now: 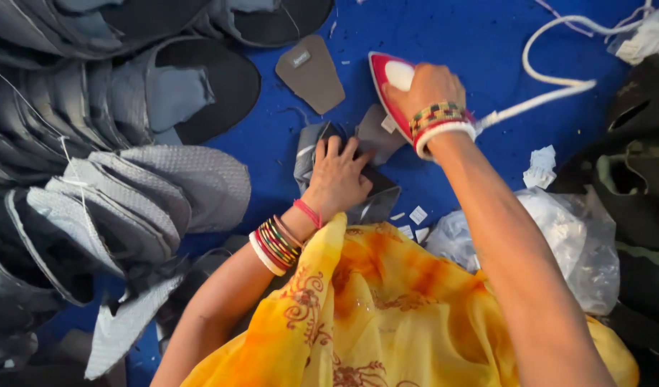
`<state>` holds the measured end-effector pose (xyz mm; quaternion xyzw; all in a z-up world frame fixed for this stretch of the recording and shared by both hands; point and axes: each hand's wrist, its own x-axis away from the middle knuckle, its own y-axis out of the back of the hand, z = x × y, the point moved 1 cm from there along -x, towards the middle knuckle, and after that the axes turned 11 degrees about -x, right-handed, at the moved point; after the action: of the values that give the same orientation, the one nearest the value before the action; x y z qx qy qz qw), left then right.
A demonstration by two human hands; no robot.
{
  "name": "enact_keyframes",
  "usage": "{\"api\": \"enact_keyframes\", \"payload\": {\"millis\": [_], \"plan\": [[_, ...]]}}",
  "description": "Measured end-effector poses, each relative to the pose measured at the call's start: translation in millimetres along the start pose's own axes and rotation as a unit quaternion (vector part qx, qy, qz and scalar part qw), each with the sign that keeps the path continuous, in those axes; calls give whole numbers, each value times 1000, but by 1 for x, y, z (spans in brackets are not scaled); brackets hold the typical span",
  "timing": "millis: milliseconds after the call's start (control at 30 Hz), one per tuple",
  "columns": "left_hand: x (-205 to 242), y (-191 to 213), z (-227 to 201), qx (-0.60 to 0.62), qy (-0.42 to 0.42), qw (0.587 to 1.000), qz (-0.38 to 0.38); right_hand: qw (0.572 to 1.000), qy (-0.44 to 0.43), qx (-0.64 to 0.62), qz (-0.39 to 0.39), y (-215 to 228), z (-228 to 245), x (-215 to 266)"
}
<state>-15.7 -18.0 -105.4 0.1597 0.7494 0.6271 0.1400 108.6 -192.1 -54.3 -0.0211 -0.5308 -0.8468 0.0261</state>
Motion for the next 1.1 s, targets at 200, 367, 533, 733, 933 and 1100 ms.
{"api": "enact_keyframes", "payload": {"millis": [200, 367, 533, 733, 933, 1100], "plan": [[1, 2, 6, 29, -4, 999, -13, 997, -17, -6, 69, -6, 15, 45], [-10, 2, 11, 20, -23, 999, -10, 998, -17, -22, 51, -3, 23, 19], [-1, 10, 18, 55, -37, 998, -23, 999, -21, -17, 39, -11, 23, 12], [2, 15, 26, 124, -46, 991, -35, 993, -66, -17, 94, 2, 16, 44], [1, 55, 22, 115, -70, 991, -21, 996, -40, 6, 79, -12, 10, 14], [-6, 95, 34, 86, -100, 991, -37, 999, -41, 3, 30, -13, -1, -40]]}}
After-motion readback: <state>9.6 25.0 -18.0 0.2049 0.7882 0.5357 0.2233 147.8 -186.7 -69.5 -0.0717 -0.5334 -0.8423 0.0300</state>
